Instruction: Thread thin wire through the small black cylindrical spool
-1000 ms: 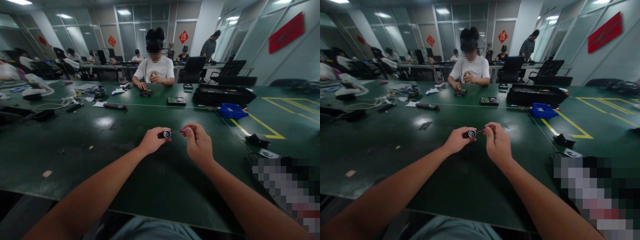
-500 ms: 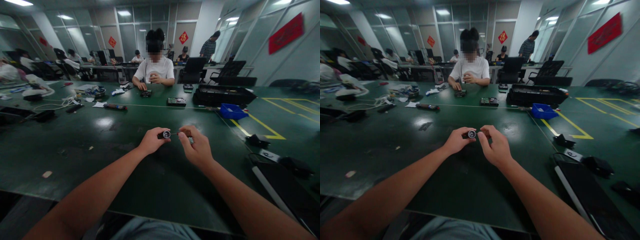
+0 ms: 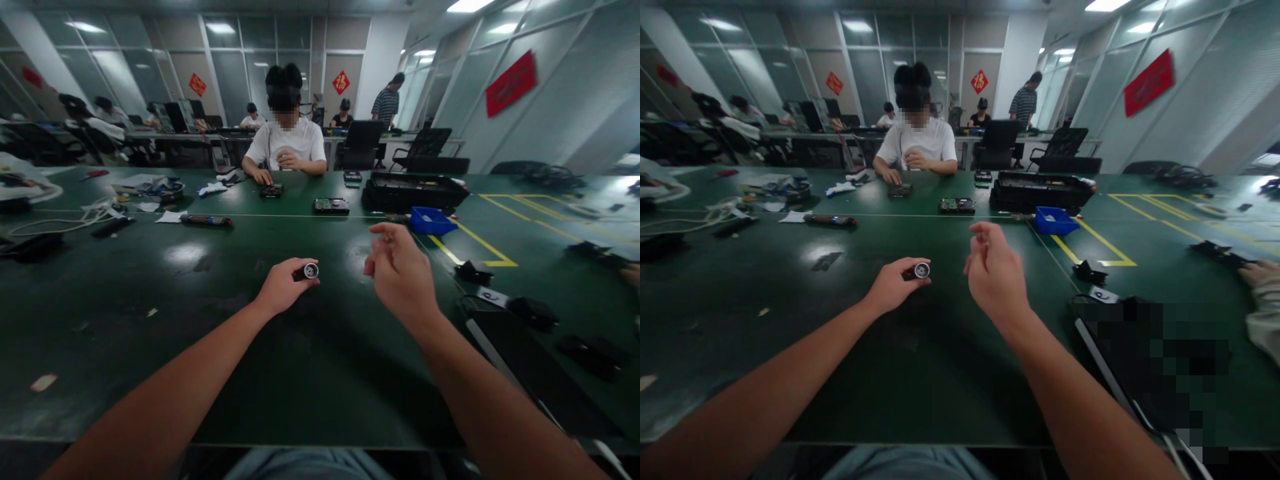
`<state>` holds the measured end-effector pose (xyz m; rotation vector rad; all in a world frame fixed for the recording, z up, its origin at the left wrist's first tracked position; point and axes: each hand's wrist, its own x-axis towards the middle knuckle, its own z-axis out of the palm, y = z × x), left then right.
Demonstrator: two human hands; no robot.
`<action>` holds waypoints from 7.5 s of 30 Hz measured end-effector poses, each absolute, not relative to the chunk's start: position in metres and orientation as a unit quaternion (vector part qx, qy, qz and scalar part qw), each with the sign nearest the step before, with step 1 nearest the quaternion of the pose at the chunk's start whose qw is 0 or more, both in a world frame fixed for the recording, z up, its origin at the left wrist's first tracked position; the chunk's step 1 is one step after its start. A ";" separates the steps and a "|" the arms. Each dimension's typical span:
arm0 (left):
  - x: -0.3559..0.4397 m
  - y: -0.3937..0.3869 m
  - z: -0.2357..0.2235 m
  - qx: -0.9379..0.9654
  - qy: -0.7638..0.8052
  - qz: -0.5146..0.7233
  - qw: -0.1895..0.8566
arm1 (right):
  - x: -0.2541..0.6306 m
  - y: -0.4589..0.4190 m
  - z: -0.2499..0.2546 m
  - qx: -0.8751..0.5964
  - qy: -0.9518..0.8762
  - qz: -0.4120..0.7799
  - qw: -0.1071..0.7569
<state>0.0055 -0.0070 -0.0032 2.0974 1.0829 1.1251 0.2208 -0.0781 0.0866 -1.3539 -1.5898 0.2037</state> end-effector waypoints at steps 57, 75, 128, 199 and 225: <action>0.005 -0.006 -0.005 0.783 0.376 0.417 0.266 | 0.195 -0.063 0.043 -0.507 -0.701 0.046 0.499; 0.004 -0.003 -0.008 0.772 0.380 0.433 0.268 | 0.188 -0.067 0.040 -0.508 -0.681 0.061 0.524; 0.003 -0.007 0.000 0.787 0.389 0.415 0.239 | 0.201 -0.066 0.042 -0.524 -0.683 0.012 0.509; 0.003 -0.009 0.002 0.804 0.387 0.398 0.211 | 0.199 -0.069 0.040 -0.494 -0.722 0.086 0.477; 0.005 -0.011 0.006 0.810 0.392 0.387 0.204 | 0.197 -0.062 0.035 -0.527 -0.616 0.133 0.571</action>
